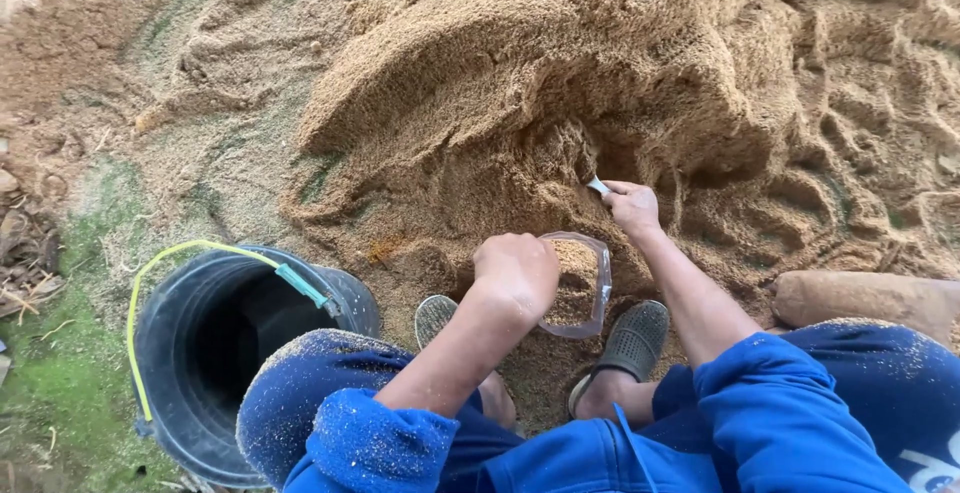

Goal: Filling small plastic bags with grain from a large pile using a plastic spoon.

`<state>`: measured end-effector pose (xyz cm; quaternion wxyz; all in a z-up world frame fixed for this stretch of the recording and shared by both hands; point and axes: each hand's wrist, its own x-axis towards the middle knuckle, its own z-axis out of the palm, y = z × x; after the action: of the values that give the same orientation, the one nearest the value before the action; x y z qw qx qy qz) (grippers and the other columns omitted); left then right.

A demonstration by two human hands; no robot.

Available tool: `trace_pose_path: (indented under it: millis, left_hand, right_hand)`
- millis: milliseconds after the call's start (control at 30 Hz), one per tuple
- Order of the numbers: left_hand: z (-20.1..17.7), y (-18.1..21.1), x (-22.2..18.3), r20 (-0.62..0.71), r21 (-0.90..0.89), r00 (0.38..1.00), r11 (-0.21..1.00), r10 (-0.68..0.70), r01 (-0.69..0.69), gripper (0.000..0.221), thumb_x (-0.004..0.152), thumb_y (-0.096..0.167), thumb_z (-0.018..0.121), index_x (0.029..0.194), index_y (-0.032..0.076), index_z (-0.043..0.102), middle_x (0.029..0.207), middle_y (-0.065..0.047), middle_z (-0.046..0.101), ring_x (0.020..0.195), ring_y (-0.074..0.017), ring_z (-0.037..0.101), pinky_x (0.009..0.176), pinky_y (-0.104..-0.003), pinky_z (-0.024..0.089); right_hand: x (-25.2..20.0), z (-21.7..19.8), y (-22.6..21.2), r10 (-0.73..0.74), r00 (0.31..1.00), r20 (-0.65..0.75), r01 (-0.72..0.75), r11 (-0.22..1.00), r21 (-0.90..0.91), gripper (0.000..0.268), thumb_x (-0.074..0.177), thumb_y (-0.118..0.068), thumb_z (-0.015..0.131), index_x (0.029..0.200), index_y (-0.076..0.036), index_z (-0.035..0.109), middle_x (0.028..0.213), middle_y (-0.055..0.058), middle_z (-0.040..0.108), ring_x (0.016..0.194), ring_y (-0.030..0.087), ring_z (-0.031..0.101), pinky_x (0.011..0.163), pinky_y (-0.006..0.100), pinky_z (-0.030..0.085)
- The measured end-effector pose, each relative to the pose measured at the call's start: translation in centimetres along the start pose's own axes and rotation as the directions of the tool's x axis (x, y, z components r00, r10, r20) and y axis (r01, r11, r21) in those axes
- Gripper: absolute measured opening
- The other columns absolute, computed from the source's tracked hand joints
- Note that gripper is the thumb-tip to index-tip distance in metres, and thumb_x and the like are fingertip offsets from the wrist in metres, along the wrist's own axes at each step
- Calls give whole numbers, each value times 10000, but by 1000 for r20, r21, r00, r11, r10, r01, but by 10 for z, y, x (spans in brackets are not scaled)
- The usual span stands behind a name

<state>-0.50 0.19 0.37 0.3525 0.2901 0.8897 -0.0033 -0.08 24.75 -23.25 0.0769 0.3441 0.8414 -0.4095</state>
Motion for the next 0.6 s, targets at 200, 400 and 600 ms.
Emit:
trace_pose_path:
  millis: [200,400,600]
  left_hand:
    - [6,-6,5,-12,-29,1000,1000,2,-3,309,958,73,477,992,42,782,858,-133,762,855,-404,748,521,-669,542]
    - [28,-18,28,-38,-15,999,1000,11,-12,306,976,89,484,1019,20,779,904,-157,772,911,-412,746,556,-672,557]
    - [54,-25,55,-50,-36,999,999,-21,19,312,976,138,495,1038,25,779,950,-151,778,968,-391,749,627,-675,576]
  right_hand:
    - [-1,-17,6,-2,998,-56,15,974,227,363,710,-143,718,1056,-208,806,853,69,747,702,136,640,632,312,531]
    - [-24,-70,-20,-7,998,-69,26,963,270,370,701,-102,733,1059,-166,799,837,86,726,669,120,625,581,319,514]
    - [-70,-139,-59,-199,980,16,189,951,243,404,756,-47,684,1156,-47,746,766,137,712,565,70,535,527,191,394]
